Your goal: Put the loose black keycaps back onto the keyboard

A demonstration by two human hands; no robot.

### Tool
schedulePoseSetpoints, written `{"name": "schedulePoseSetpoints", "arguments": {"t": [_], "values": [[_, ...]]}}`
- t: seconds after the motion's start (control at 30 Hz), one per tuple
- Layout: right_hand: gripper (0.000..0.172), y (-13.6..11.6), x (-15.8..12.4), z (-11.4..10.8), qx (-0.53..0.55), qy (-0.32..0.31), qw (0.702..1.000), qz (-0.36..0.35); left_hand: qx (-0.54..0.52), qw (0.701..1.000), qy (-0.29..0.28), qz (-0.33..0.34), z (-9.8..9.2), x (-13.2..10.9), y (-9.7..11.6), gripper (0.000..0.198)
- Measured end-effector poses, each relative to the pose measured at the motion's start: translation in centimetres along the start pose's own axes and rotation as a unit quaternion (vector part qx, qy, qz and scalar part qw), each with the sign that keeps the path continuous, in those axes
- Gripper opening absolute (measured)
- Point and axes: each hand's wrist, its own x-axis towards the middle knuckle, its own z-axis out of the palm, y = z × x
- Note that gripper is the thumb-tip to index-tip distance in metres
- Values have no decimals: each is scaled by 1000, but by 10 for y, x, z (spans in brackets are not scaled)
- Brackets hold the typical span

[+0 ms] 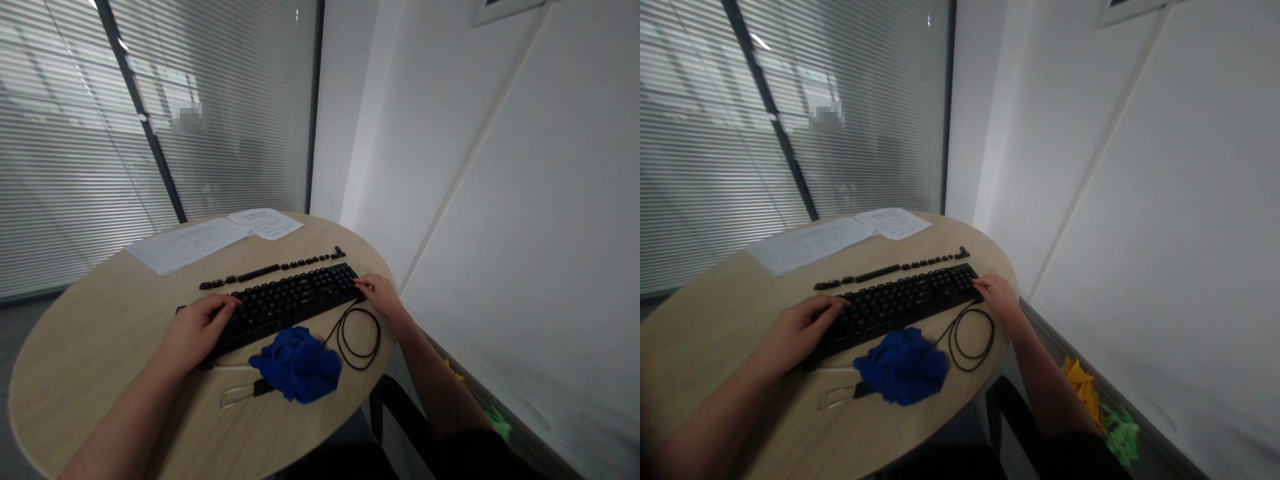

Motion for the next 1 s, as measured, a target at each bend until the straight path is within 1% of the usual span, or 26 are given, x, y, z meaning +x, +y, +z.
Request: {"name": "schedulePoseSetpoints", "arguments": {"t": [0.1, 0.27, 0.7, 1.0], "values": [[18, 0, 0, 0, 6, 6, 1000, 3, -4, 1000, 1, -3, -1, 0, 1, 45], [18, 1, 1, 3, 5, 9, 999, 30, -7, 1000, -1, -2, -1, 0, 0, 45], [20, 4, 2, 6, 46, 16, 996, 77, -1, 1000, -2, -4, 0, 0, -1, 45], [21, 5, 3, 6, 21, 18, 997, 75, 0, 1000, -13, 1, -2, 0, 0, 45]]}}
